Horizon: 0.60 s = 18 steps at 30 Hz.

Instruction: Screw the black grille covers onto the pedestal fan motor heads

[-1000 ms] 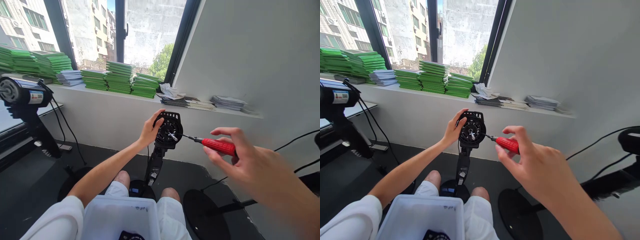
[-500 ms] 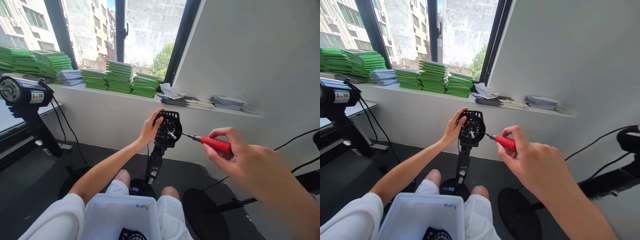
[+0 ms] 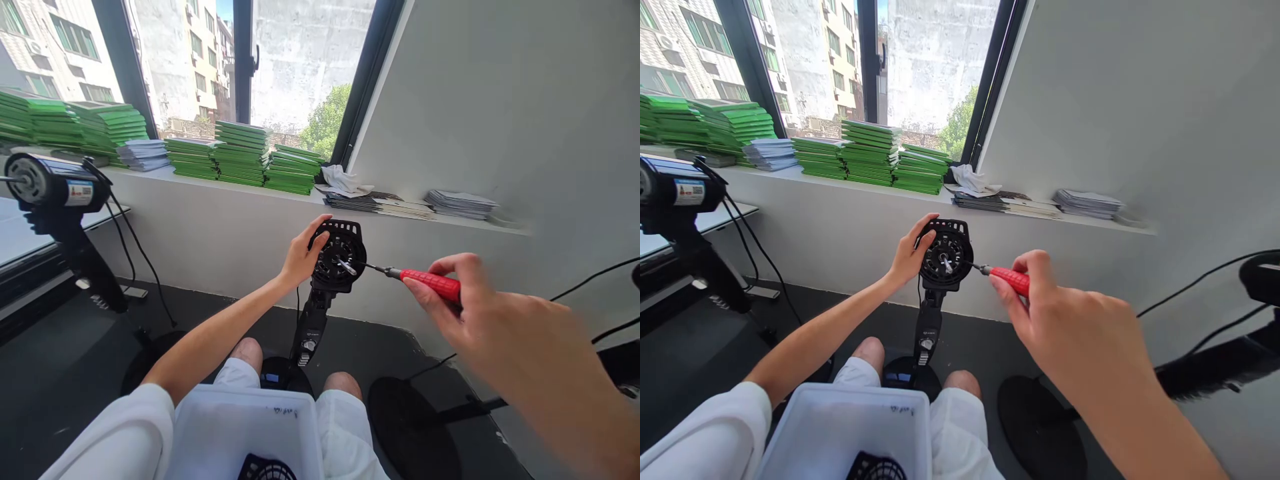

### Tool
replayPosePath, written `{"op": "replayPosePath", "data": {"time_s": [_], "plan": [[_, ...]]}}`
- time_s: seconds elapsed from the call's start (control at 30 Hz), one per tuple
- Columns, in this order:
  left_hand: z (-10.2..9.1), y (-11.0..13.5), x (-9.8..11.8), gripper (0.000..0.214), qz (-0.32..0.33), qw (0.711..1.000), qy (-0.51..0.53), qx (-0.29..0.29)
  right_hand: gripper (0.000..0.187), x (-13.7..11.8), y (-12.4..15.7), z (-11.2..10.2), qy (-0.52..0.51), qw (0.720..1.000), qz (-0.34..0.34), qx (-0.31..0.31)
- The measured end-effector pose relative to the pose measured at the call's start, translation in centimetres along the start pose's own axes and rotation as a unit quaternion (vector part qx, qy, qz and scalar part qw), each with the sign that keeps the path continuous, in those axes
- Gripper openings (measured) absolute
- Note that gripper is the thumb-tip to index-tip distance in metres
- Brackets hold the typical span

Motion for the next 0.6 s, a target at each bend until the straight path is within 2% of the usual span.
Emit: {"op": "replayPosePath", "data": {"time_s": [0.07, 0.1, 0.17, 0.23, 0.3, 0.43, 0.5, 0.6], "plan": [[0.0, 0.1, 0.1, 0.054, -0.003, 1.000, -0.002, 0.001, 0.077, 0.1, 0.0, -0.3, 0.083, 0.996, 0.042, 0.019], [0.0, 0.1, 0.1, 0.054, -0.003, 1.000, -0.002, 0.003, 0.076, 0.2, 0.0, -0.3, 0.087, 0.994, 0.053, 0.027], [0.0, 0.1, 0.1, 0.054, 0.002, 1.000, 0.000, 0.006, 0.072, 0.4, -0.1, -0.3, 0.007, 0.999, 0.031, 0.015], [-0.1, 0.1, 0.1, 0.056, 0.006, 1.000, 0.001, 0.008, 0.068, 0.4, -0.1, 0.1, -0.112, 0.993, -0.032, -0.018], [-0.1, 0.1, 0.1, 0.056, 0.004, 1.000, 0.000, 0.009, 0.064, 0.4, 0.3, 0.5, -0.152, 0.986, -0.060, -0.022], [0.0, 0.4, 0.1, 0.055, 0.004, 1.000, -0.009, 0.017, 0.064, 0.0, 1.4, 1.0, -0.010, 0.997, 0.048, 0.064], [0.1, 0.6, 0.0, 0.055, 0.007, 1.000, -0.013, 0.021, 0.065, -0.5, 1.9, 1.1, 0.028, 0.994, 0.082, 0.065], [0.2, 0.5, -0.1, 0.057, 0.013, 1.000, -0.016, 0.019, 0.064, -1.3, 2.1, 0.9, 0.025, 0.993, 0.108, 0.044]]}}
Point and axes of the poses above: each hand's wrist, its own y-axis away from the middle knuckle, its own z-axis out of the palm, x = y × z, the point moved 2 cm from there along -y, towards the middle knuckle, and after that the axes turned 15 degrees about y, right-handed, at the moved point
